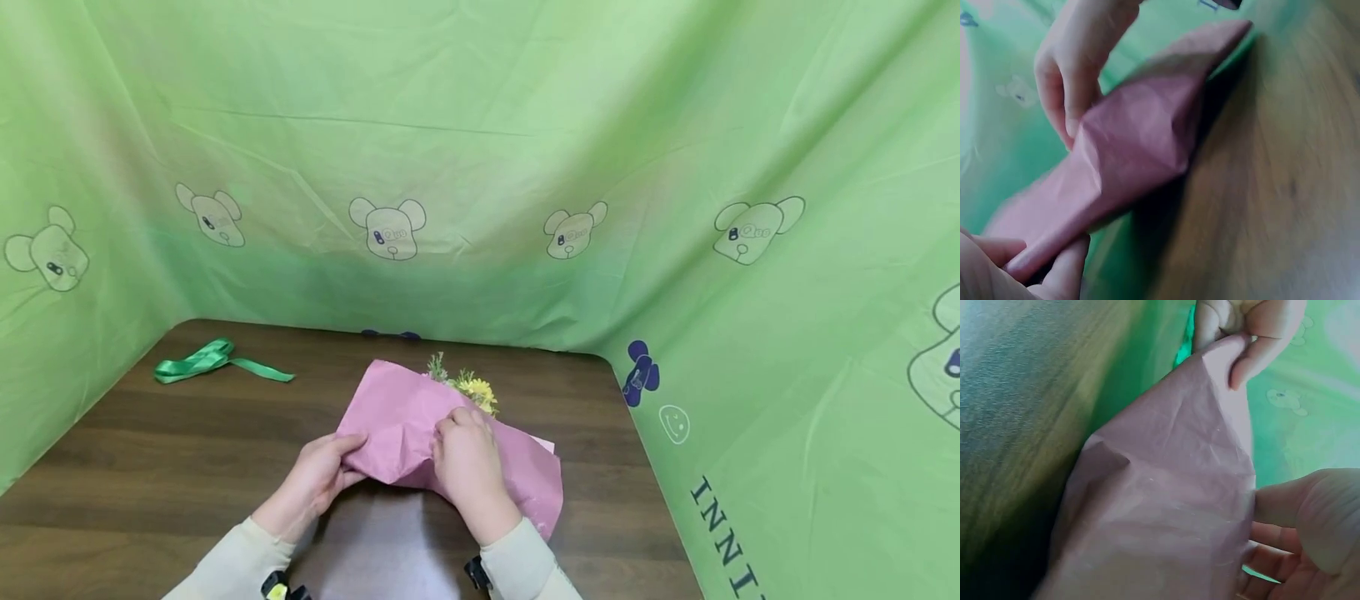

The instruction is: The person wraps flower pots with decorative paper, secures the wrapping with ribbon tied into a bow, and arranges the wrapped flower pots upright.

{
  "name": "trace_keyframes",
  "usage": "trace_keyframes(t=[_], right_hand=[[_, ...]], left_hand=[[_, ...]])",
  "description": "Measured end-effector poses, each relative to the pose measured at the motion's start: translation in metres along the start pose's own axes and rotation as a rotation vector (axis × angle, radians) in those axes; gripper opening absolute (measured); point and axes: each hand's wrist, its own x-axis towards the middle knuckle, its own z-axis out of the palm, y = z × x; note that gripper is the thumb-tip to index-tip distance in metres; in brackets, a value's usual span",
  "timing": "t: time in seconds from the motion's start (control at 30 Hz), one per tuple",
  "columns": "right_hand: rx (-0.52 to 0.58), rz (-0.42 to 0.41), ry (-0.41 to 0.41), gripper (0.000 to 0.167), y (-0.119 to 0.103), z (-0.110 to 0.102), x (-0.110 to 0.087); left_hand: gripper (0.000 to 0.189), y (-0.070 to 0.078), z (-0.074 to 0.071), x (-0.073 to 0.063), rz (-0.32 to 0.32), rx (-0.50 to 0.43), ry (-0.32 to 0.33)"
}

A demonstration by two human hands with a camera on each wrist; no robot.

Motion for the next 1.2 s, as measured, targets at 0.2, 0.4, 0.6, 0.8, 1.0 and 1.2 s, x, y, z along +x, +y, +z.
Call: trace_keyframes(t=[0.2, 0.4, 0.6, 0.8, 1.0, 1.2], right_hand=[[-0.034, 0.012, 0.043, 0.010, 0.002, 0.005, -0.001], [-0.025, -0.041, 0.087, 0.012, 0.006, 0.005, 0.001], [-0.002, -0.048, 0.081, 0.007, 0.007, 0.007, 0.000], [0.023, -0.030, 0.057, 0.006, 0.006, 0.008, 0.002], [0.036, -0.045, 0.045, 0.006, 0.005, 0.007, 0.004], [0.046, -0.078, 0.049, 0.008, 0.006, 0.005, 0.007]], left_hand=[[0.036, -0.008, -0.010, 0.007, -0.031, 0.011, -0.002], [0.029, -0.009, -0.013, 0.012, -0.042, 0.006, -0.016], [0.028, -0.008, -0.015, 0.012, -0.038, 0.011, -0.019], [0.037, -0.003, -0.016, 0.009, -0.021, 0.051, -0.010], [0.035, 0.009, -0.018, 0.009, -0.058, 0.149, -0.046], [0.045, 0.026, -0.026, 0.025, -0.167, 0.298, -0.180]])
